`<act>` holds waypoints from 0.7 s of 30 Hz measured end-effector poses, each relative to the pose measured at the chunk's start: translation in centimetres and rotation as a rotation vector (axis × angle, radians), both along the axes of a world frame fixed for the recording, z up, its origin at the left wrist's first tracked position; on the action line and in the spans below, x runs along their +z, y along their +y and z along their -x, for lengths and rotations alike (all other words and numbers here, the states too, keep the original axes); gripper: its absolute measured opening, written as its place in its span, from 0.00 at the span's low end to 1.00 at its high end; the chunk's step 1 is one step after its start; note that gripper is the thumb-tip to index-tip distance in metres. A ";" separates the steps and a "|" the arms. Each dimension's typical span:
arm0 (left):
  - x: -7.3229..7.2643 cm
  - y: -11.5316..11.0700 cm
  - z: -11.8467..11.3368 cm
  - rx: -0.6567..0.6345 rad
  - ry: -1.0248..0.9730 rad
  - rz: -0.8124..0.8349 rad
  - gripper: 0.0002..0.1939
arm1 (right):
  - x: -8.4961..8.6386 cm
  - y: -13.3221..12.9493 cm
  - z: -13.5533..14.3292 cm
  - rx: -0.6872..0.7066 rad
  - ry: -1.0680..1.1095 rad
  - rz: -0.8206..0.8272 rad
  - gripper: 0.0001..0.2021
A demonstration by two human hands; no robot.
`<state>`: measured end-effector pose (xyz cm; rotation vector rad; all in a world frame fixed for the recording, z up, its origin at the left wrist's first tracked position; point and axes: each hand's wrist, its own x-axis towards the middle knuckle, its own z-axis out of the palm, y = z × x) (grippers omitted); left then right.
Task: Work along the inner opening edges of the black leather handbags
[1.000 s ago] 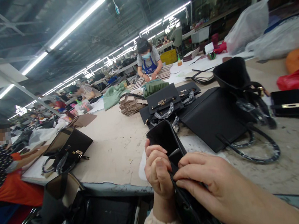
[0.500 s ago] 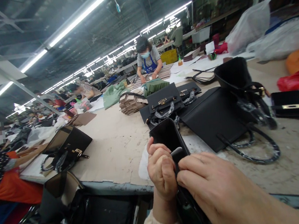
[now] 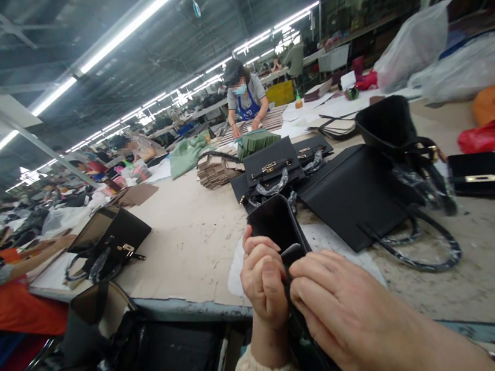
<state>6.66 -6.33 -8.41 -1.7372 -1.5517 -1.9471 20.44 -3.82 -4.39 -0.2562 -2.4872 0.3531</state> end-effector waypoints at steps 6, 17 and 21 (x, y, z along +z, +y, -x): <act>0.0 0.1 -0.1 -0.003 -0.017 -0.015 0.23 | -0.2 0.3 -0.7 -0.015 0.021 0.045 0.05; -0.2 0.2 -0.1 -0.023 -0.044 -0.020 0.23 | -0.4 0.7 -0.8 0.030 0.081 0.109 0.07; -0.3 0.1 -0.2 -0.018 -0.036 -0.013 0.23 | -0.6 0.5 -0.6 0.016 0.068 0.081 0.08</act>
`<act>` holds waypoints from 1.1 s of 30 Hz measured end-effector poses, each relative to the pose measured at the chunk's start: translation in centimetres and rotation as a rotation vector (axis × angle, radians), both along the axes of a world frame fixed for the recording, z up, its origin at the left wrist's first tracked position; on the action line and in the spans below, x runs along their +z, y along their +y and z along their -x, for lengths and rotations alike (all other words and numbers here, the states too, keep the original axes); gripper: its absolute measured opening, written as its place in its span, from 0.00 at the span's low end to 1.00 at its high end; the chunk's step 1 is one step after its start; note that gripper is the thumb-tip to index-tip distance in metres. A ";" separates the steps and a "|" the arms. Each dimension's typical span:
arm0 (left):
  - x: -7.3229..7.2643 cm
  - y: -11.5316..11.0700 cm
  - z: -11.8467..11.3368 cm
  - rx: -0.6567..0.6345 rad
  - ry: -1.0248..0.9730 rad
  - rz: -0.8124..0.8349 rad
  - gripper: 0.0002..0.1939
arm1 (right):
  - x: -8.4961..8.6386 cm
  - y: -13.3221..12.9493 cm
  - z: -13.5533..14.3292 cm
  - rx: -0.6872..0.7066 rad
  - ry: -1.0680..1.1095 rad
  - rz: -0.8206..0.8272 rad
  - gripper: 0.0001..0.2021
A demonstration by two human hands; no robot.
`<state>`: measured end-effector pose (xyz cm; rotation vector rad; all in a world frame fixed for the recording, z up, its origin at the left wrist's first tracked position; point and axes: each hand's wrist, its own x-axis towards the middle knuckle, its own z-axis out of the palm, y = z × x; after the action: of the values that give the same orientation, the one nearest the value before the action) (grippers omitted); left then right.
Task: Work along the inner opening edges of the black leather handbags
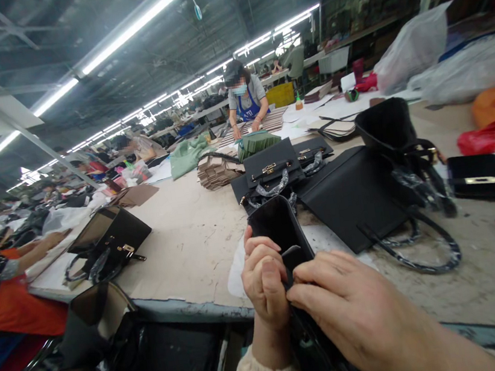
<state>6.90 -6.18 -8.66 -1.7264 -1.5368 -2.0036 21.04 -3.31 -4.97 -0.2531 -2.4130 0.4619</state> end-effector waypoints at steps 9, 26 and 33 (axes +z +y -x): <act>0.2 -0.1 -0.2 0.015 0.045 0.032 0.22 | 0.2 -0.3 0.6 -0.059 -0.073 -0.056 0.07; 0.1 0.0 -0.1 0.003 0.011 0.026 0.22 | -0.3 0.4 -0.7 -0.101 0.182 0.117 0.07; 0.5 0.2 -0.4 -0.041 -0.061 0.095 0.25 | -1.8 0.9 -1.4 -0.290 0.158 0.340 0.23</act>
<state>7.27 -6.01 -8.13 -1.7601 -1.6537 -2.0535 22.39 -2.45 -6.73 -0.6777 -2.0914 0.7257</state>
